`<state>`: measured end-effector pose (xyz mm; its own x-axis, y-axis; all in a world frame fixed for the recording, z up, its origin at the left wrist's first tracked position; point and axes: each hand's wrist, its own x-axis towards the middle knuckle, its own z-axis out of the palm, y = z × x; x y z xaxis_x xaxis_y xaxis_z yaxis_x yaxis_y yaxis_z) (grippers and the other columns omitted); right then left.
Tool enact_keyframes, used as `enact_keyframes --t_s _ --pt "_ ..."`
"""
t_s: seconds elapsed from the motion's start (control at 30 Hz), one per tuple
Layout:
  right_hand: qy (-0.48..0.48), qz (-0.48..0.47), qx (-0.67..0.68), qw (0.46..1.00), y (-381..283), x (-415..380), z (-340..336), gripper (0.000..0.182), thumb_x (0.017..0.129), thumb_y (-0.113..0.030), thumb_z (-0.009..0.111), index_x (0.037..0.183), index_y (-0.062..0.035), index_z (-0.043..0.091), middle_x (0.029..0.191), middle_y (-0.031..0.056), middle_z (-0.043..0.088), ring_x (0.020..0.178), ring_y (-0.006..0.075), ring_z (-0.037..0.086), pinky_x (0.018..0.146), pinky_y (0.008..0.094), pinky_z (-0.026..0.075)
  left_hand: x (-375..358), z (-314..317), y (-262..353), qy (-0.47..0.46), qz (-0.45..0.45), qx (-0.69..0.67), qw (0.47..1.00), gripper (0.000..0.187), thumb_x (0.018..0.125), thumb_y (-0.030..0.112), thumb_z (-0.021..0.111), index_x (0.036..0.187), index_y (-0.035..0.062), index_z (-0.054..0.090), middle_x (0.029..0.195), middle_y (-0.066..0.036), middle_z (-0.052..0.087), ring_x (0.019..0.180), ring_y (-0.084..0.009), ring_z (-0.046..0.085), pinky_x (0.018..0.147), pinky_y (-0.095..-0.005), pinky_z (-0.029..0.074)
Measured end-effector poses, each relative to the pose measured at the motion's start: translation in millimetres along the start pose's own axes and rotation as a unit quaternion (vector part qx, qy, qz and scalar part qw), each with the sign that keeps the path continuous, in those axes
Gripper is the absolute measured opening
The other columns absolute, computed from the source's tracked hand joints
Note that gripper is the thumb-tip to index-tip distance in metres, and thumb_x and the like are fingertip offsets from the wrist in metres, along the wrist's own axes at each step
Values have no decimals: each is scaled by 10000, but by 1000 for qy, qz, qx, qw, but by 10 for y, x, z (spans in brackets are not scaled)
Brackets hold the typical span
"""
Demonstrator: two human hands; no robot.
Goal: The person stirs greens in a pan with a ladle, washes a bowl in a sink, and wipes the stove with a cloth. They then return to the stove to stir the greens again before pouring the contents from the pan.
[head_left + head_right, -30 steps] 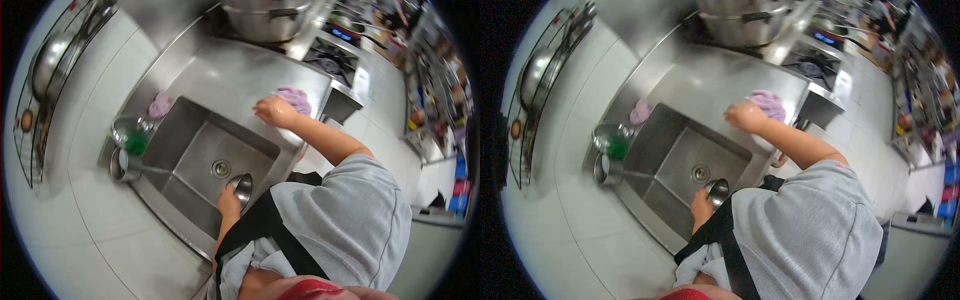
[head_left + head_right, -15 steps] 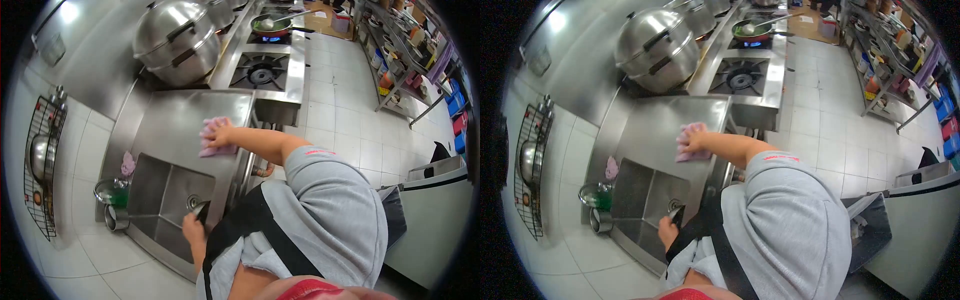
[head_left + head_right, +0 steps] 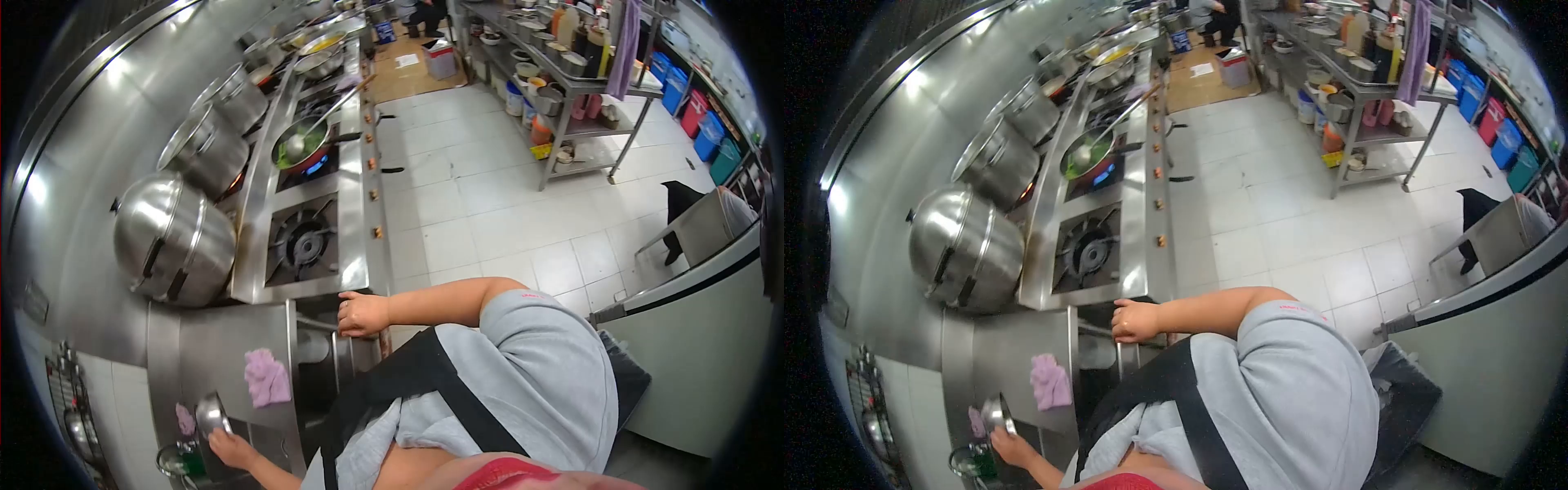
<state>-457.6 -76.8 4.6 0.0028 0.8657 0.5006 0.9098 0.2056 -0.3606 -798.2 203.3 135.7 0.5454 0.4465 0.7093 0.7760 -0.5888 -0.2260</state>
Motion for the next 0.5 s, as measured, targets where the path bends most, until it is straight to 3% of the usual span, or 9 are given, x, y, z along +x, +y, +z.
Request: enact_keyframes --t_s 0.07,0.1,0.17,0.23,0.3,0.37,0.4,0.47,0.5 --pt "13 58 -31 998 241 -328 -164 150 843 -253 554 869 -138 645 772 40 602 815 237 585 960 515 330 187 315 485 -24 112 -88 990 36 742 35 507 770 59 502 806 -129 512 773 -343 517 649 -446 418" --pt "12 65 -40 997 356 -509 -235 150 843 -253 554 869 -138 645 772 40 602 815 237 585 960 515 330 273 426 719 -21 113 -99 988 36 742 35 507 770 59 502 806 -129 512 773 -343 517 649 -446 418" --pt "-91 118 -107 983 601 -893 -418 148 839 -256 553 861 -142 646 757 40 605 825 238 590 944 505 348 494 652 1146 -120 176 -145 966 78 778 62 499 822 88 558 844 -124 547 763 -346 536 646 -428 435" --pt "-89 129 -133 979 809 -1289 -666 148 832 -255 558 873 -145 649 788 51 623 815 245 594 912 501 366 967 784 1347 -24 60 -58 996 118 810 87 502 889 100 589 860 -119 574 772 -348 556 664 -427 451" --pt "-7 198 -103 975 1011 -1653 -987 150 826 -238 564 893 -135 651 826 61 638 816 257 595 876 466 403 1550 734 1541 82 -48 -94 991 141 839 108 501 941 90 597 867 -107 592 811 -335 571 674 -431 461" --pt "3 242 -122 963 1256 -1946 -1420 148 822 -225 571 891 -123 653 830 60 642 824 260 596 862 440 421 2067 123 2178 213 -41 -95 972 111 830 105 515 914 54 567 843 -109 591 767 -338 555 660 -427 446" --pt "17 277 -130 952 1338 -2066 -1564 146 818 -211 577 890 -112 655 834 59 647 832 263 597 848 414 440 2205 93 2478 214 -37 -102 971 111 830 105 515 914 54 567 843 -109 591 767 -338 555 660 -427 446" --pt "142 302 -147 931 1399 -2309 -1862 290 785 -173 616 1065 -107 584 1021 129 579 923 311 570 806 404 465 2540 72 3108 182 -111 -308 927 74 804 75 522 857 22 519 802 -106 553 697 -293 521 641 -392 429" --pt "190 328 -153 913 1325 -2371 -2027 402 774 -149 633 1164 -114 543 1141 158 538 975 325 557 831 410 463 2615 70 3596 191 -82 -460 863 65 761 28 517 789 13 461 738 -95 474 649 -217 453 622 -354 406"
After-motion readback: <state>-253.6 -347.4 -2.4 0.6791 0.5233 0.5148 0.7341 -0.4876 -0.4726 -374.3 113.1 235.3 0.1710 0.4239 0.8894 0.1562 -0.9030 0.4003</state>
